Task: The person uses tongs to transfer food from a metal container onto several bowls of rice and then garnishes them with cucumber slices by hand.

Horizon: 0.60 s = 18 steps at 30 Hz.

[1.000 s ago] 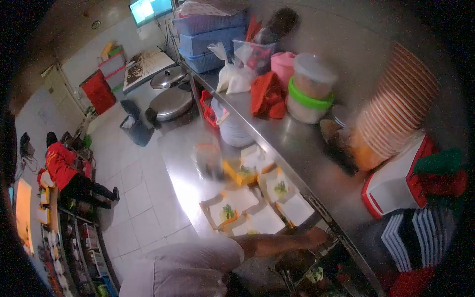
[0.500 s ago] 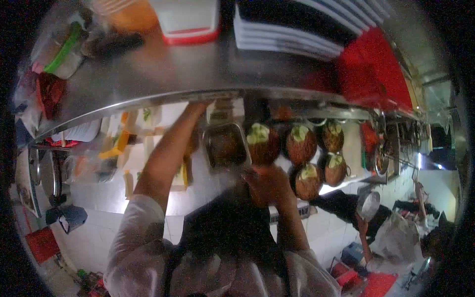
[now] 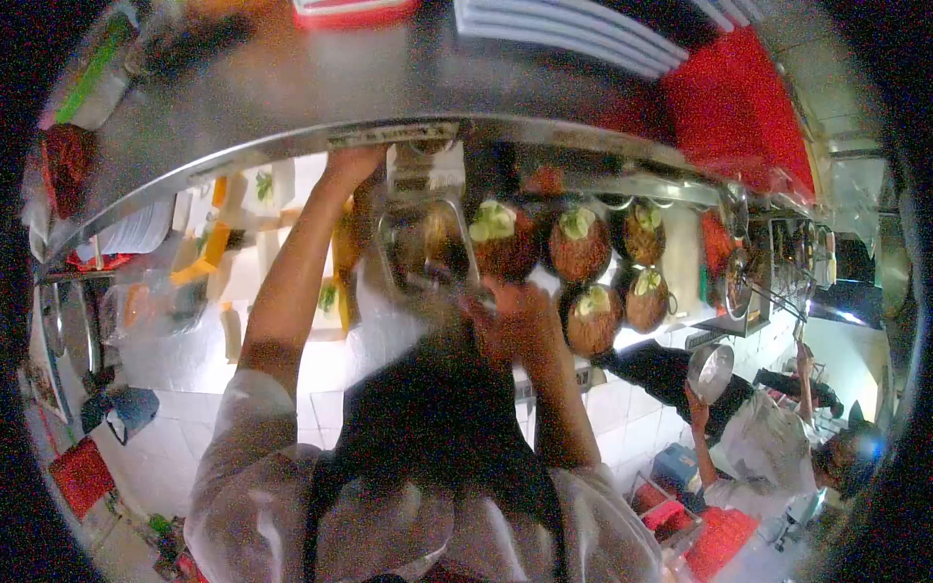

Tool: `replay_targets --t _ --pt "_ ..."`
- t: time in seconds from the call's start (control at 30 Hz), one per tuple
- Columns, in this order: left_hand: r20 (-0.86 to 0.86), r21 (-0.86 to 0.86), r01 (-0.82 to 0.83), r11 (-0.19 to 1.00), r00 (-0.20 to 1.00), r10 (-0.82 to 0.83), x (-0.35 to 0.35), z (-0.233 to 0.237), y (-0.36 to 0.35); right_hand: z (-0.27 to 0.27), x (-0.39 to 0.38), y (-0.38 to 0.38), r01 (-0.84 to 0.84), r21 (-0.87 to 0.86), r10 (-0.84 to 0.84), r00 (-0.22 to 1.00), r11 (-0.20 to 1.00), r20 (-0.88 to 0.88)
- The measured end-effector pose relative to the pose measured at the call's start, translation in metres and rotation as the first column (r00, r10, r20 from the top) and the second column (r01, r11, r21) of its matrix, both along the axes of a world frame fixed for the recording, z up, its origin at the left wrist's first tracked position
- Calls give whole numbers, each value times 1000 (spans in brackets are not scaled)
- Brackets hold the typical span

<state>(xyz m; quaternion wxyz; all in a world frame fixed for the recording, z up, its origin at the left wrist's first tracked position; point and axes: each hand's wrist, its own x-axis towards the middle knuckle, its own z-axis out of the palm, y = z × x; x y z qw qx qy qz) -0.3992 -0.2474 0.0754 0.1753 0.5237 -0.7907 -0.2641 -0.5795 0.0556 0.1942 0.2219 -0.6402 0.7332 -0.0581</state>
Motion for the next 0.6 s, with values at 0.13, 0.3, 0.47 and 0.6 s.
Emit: replay_targets --t 0.13,0.3,0.47,0.6 --pt "-205 86 -146 985 965 161 48 32 131 -14 11 -12 -133 -106 115 979 985 -166" --pt "-177 200 -240 950 945 276 61 -14 232 -51 31 -54 -32 161 76 959 986 -273" --pt "-199 324 -123 938 960 195 58 -40 244 -90 36 -78 -159 -19 137 901 987 -411" --pt "54 -32 -161 987 985 162 55 7 206 -96 38 -86 -92 100 123 924 991 -361"
